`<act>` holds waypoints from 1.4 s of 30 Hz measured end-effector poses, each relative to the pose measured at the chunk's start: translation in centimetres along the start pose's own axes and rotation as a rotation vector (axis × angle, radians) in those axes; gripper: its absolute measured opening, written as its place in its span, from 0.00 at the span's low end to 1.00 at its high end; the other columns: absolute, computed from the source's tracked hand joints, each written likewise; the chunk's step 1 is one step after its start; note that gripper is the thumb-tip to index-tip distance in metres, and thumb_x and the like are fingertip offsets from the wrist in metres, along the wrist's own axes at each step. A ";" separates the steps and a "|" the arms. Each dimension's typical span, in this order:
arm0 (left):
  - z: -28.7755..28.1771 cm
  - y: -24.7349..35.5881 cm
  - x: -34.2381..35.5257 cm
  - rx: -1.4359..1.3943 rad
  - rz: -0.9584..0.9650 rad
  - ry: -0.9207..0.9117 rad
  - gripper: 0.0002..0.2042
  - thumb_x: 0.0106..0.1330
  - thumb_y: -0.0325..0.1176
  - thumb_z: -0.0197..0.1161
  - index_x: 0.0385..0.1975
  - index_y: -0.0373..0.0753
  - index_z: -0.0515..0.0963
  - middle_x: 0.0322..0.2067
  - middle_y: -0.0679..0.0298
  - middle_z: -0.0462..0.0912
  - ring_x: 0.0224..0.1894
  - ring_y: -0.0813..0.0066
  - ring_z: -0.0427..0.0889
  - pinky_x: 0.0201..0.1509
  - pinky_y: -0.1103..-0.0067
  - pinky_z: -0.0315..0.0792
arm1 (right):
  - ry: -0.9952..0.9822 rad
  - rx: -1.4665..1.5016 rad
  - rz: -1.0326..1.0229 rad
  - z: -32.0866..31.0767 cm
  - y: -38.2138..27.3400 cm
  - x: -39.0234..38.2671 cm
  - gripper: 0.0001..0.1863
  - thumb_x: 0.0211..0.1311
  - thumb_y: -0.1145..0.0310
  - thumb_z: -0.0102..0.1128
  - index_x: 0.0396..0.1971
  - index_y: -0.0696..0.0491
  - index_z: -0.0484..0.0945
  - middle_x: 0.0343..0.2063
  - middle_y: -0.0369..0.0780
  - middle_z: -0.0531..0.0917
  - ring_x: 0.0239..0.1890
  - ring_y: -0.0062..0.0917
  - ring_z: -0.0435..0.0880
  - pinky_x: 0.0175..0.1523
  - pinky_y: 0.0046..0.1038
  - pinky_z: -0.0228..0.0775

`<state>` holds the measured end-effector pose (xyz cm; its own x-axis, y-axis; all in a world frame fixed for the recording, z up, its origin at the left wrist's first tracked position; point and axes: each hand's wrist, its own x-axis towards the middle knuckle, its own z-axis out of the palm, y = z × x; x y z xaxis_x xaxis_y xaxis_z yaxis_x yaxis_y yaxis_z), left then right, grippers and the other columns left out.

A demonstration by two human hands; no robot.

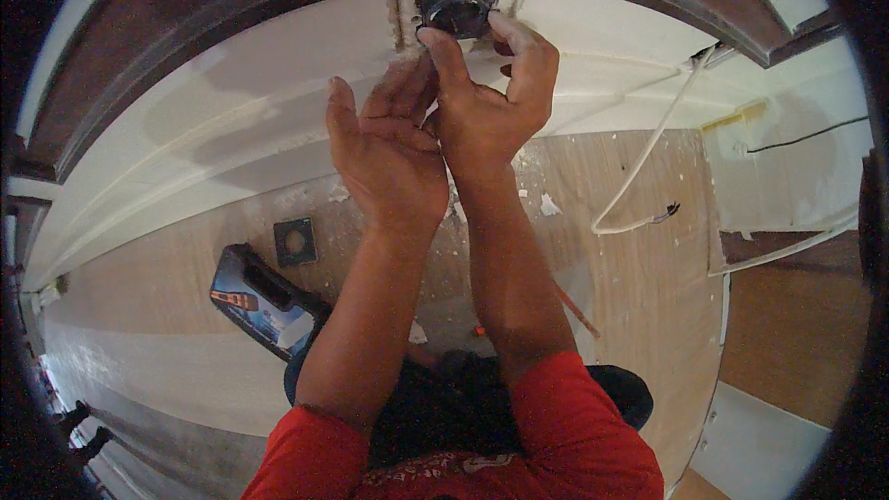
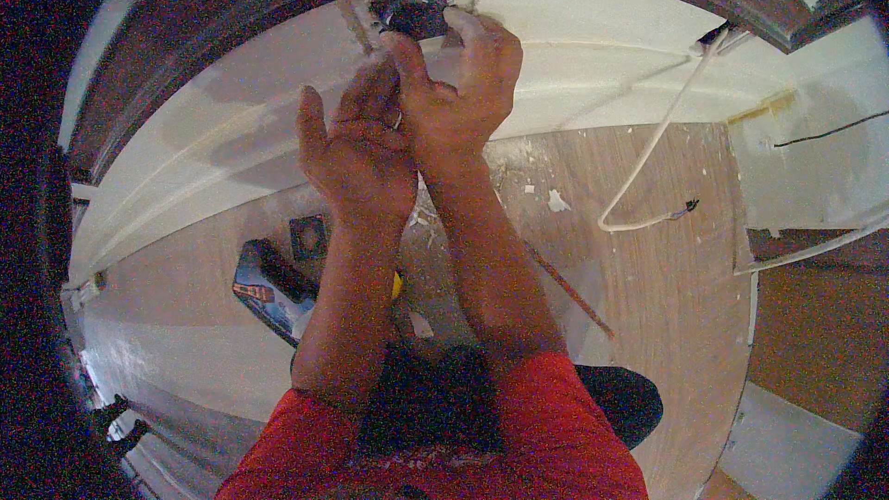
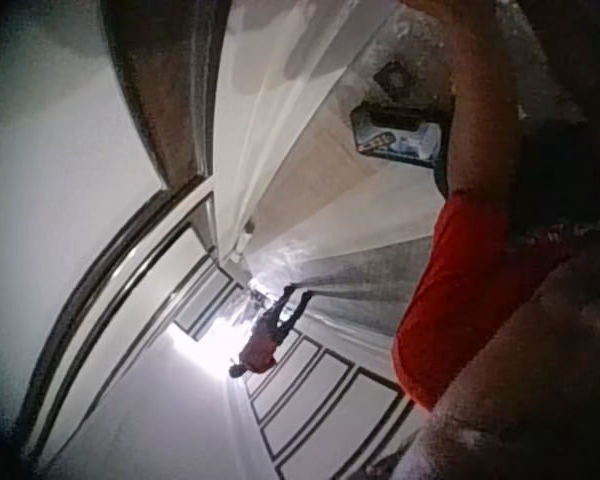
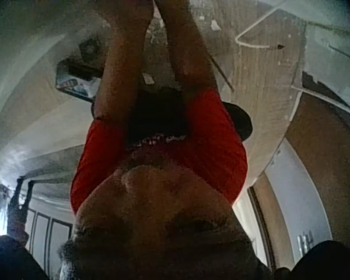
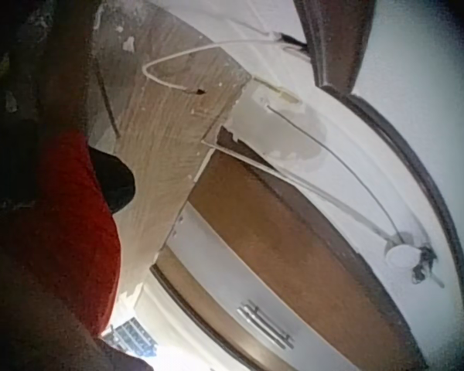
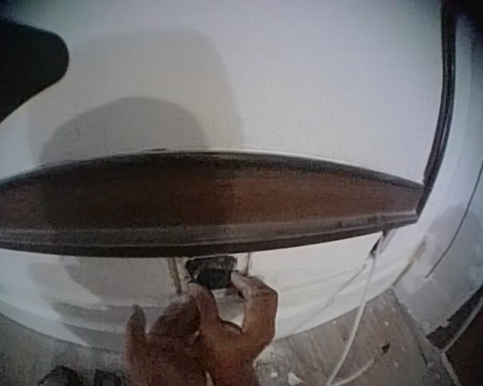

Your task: The person prepares an electrical outlet box and installs a faceplate using an orange hand tool and their fingers.

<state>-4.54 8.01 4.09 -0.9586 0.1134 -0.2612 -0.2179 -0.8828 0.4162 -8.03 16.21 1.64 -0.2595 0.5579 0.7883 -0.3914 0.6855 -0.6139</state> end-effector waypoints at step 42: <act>-0.8 -0.5 0.4 0.913 0.639 -0.058 0.18 0.71 0.39 0.60 0.51 0.30 0.79 0.41 0.55 0.86 0.39 0.66 0.86 0.43 0.75 0.77 | -0.112 -0.020 -0.148 -2.0 0.0 2.3 0.09 0.51 0.78 0.72 0.34 0.56 0.85 0.31 0.44 0.85 0.35 0.37 0.84 0.42 0.32 0.76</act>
<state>-4.65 8.12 3.09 -0.9445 -0.1996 0.2610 0.2884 -0.1232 0.9496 -6.85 18.42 3.36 -0.2975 0.3952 0.8691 -0.4155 0.7660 -0.4905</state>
